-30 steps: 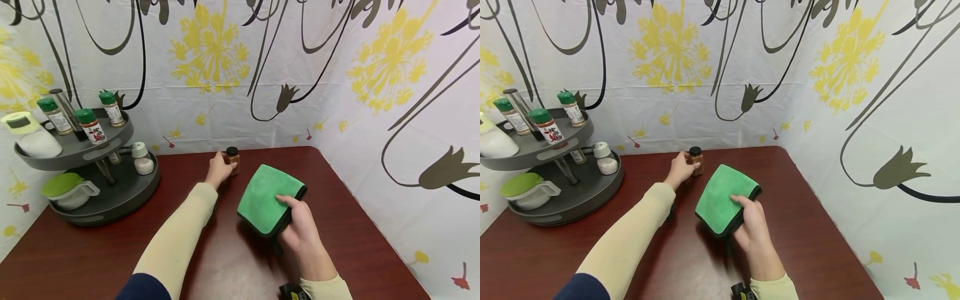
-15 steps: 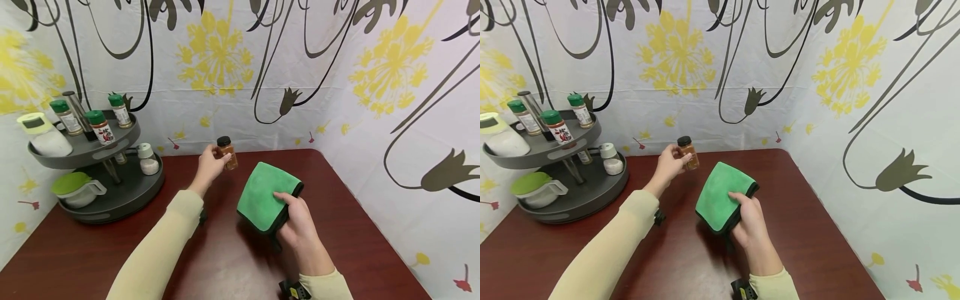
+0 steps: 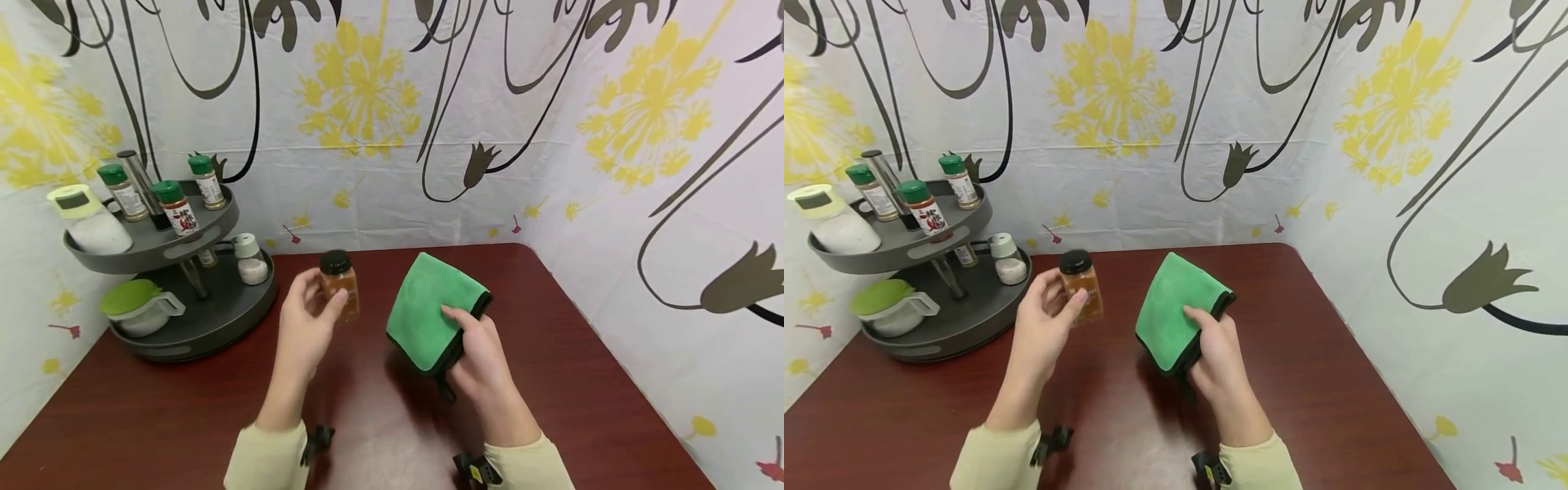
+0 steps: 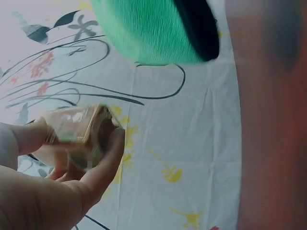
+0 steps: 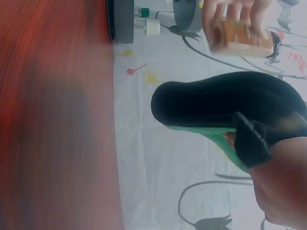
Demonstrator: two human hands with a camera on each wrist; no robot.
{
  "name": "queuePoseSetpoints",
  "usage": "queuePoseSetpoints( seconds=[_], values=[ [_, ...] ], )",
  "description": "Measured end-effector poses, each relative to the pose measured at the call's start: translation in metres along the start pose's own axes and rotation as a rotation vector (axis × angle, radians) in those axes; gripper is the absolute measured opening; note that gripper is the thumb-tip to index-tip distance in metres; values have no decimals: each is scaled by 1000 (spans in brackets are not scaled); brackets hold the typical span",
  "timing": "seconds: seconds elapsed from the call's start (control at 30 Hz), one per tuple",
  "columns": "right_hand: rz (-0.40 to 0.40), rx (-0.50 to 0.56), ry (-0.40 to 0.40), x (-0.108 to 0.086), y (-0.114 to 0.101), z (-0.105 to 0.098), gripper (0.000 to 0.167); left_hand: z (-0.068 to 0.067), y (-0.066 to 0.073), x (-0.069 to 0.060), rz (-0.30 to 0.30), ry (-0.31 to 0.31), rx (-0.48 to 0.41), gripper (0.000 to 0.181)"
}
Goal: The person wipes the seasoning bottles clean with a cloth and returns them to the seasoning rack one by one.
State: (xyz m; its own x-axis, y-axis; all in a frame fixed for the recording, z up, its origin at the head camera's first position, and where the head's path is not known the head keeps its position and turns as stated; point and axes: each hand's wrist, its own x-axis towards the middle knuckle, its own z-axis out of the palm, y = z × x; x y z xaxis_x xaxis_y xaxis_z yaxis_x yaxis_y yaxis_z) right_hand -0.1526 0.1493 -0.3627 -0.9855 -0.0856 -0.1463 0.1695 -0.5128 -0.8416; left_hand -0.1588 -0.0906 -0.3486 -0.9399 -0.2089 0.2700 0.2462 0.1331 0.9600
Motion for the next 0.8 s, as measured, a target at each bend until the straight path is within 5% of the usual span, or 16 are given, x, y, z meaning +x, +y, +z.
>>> queuePoseSetpoints(
  seconds=[0.17, 0.33, 0.4, 0.5, 0.63, 0.7, 0.8],
  values=[
    [-47, -148, -8, -6, -3, 20, 45, 0, -5, -24, 3, 6, 68, 49],
    [-238, -518, -33, -12, -2, 40, 46, 7, -6, -33, 60, -11, 151, 49],
    [-391, -684, -79, -13, 1, 46, 42, 11, -7, -36, 87, -25, 199, 48],
    [-728, -985, -200, -17, 5, 53, 46, 15, -7, -41, 155, -45, 282, 39],
    [-1155, -1357, -310, -22, 5, 62, 71, 17, -5, -43, 288, -23, 416, 28],
    [-1202, -1459, -327, -23, 0, 69, 73, 17, -3, -45, 337, -8, 458, 26],
    [-1108, -1483, -359, -17, -11, 79, 68, 18, 0, -48, 341, -24, 424, 23]
  ],
)
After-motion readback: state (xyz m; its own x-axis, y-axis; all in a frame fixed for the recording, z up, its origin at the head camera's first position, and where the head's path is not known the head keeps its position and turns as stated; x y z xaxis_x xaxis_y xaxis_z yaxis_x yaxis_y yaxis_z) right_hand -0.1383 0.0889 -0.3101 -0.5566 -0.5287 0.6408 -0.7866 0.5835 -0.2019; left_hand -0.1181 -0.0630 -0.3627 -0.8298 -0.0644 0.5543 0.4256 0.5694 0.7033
